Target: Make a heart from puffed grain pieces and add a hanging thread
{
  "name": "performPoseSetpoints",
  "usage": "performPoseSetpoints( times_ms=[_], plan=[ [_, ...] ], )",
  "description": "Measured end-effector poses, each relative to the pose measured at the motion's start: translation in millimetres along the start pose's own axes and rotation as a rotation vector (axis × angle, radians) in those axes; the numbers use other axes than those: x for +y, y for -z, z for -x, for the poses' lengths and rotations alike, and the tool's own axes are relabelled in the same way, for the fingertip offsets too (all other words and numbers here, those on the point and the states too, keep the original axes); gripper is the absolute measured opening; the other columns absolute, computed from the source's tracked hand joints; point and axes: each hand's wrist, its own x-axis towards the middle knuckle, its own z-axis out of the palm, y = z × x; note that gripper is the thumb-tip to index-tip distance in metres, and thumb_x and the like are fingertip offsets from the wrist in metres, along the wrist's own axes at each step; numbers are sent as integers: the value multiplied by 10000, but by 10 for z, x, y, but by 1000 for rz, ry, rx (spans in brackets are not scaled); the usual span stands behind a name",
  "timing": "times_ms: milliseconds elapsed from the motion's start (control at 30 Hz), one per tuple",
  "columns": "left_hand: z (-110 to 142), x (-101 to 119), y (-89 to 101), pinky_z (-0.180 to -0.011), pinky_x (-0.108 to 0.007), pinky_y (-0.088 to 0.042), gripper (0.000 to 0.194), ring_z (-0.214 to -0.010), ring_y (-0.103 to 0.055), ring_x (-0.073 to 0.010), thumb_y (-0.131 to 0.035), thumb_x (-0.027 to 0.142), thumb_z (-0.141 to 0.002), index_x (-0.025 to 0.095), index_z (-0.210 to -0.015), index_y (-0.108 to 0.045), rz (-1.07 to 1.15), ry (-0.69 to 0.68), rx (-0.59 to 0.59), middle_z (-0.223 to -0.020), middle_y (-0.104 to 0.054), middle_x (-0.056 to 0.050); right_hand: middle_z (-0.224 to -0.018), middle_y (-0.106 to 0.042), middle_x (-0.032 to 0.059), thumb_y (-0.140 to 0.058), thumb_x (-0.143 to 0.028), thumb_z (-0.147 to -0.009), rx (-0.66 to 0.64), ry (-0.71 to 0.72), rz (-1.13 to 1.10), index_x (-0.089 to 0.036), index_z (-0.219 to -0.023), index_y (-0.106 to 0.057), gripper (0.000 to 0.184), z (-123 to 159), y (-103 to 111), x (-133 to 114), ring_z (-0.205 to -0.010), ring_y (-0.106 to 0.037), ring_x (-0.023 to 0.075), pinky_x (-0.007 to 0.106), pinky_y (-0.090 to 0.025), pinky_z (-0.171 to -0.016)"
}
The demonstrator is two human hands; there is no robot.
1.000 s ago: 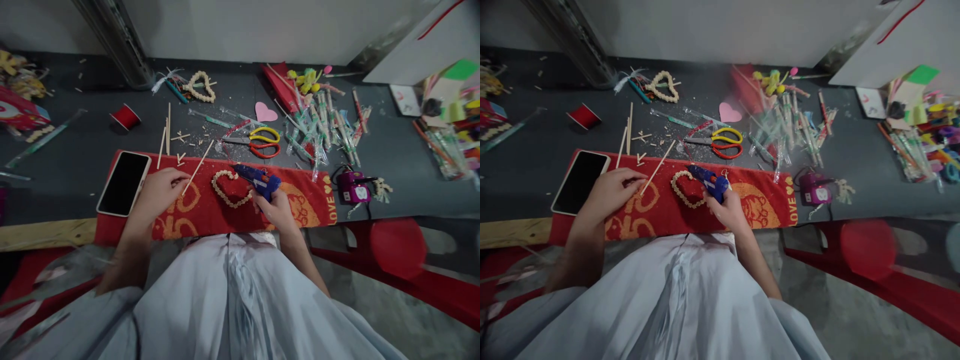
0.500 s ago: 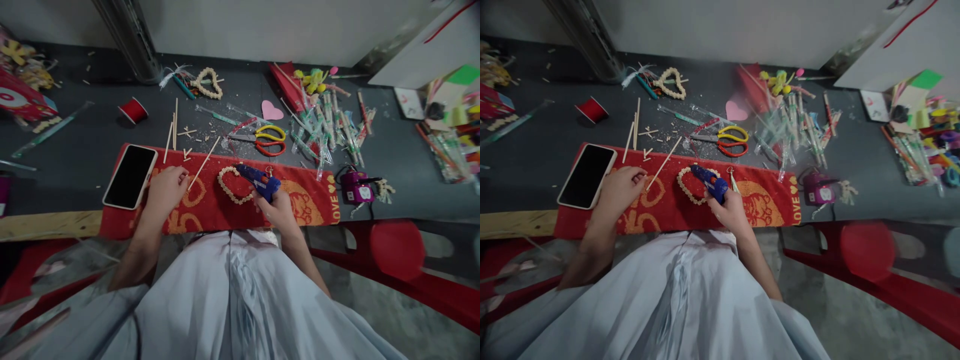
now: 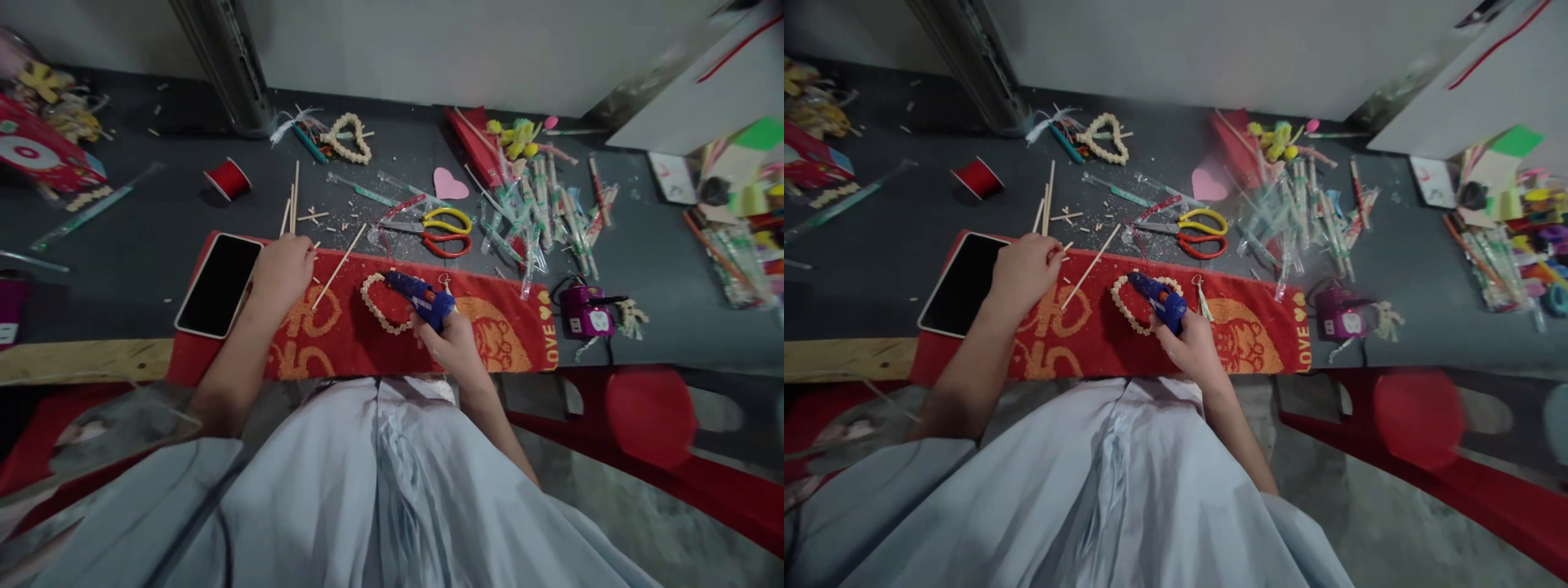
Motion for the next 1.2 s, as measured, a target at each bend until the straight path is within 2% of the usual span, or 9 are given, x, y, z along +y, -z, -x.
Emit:
performPoseSetpoints(
  times_ms=[100,233,367,567,733,900,1100,1200],
  plan=[
    [-183,-7,7,-989,-449,-532,366,-1155,-704,-368,-446,252,-1030,146,-1151,-776,-12,-27,-11,-1218,-740,-199,-528,-546,-17,-694,-528,-862,18,-12,21,-232,-673,-599,364,3,0,-6,-529,-490,143,272,-363,-506],
    [-359,-18,-27,-1008,-490,-544,343,-1138,-713,-392,-517,273,-994,122,-1117,-800,-82,-36,-66,-1175,-758,-221,-521,-543,-27,-698,-538,-834,64,-29,16,-225,-715,-619,344,2,30,-18,-518,-498,144,280,-390,-524],
    [-456,-21,-95,-993,-490,-550,333,-1089,-724,-386,-560,259,-943,116,-1111,-809,-126,-22,-63,-1116,-774,-220,-526,-552,-33,-683,-551,-791,132,-72,-16,-228,-741,-623,333,8,98,-53,-491,-515,140,285,-392,-522],
    [-524,-21,-134,-965,-471,-545,291,-1058,-723,-373,-574,221,-911,131,-1055,-810,-109,-29,-69,-1053,-781,-208,-512,-569,-32,-709,-524,-701,223,-147,-104,-239,-691,-595,307,41,191,-123,-481,-538,147,285,-403,-507],
    [-420,10,12,-922,-447,-544,215,-1063,-728,-374,-577,218,-929,153,-960,-779,-34,-60,-33,-1073,-779,-191,-485,-552,-22,-707,-516,-677,244,-168,-153,-250,-622,-555,312,78,192,-169,-466,-509,139,286,-411,-483],
    [-174,75,124,-897,-367,-542,180,-1007,-723,-281,-609,278,-934,178,-942,-758,289,-60,47,-1003,-782,-107,-490,-532,-38,-707,-504,-652,201,-182,-265,-250,-703,-628,271,106,153,-249,-442,-480,134,292,-454,-444],
    [137,272,11,-693,-265,-570,141,-822,-731,-190,-682,306,-909,177,-956,-716,1012,90,30,-922,-783,-68,-500,-537,-21,-699,-540,-712,73,-138,-317,-264,-614,-528,339,161,107,-375,-436,-491,119,279,-468,-449],
    [263,387,-14,-640,-243,-570,113,-730,-725,-157,-696,292,-914,180,-920,-680,1254,166,-3,-852,-767,-56,-512,-538,-27,-695,-566,-763,25,-92,-342,-263,-638,-517,373,197,88,-415,-434,-496,117,277,-481,-462]
  ],
)
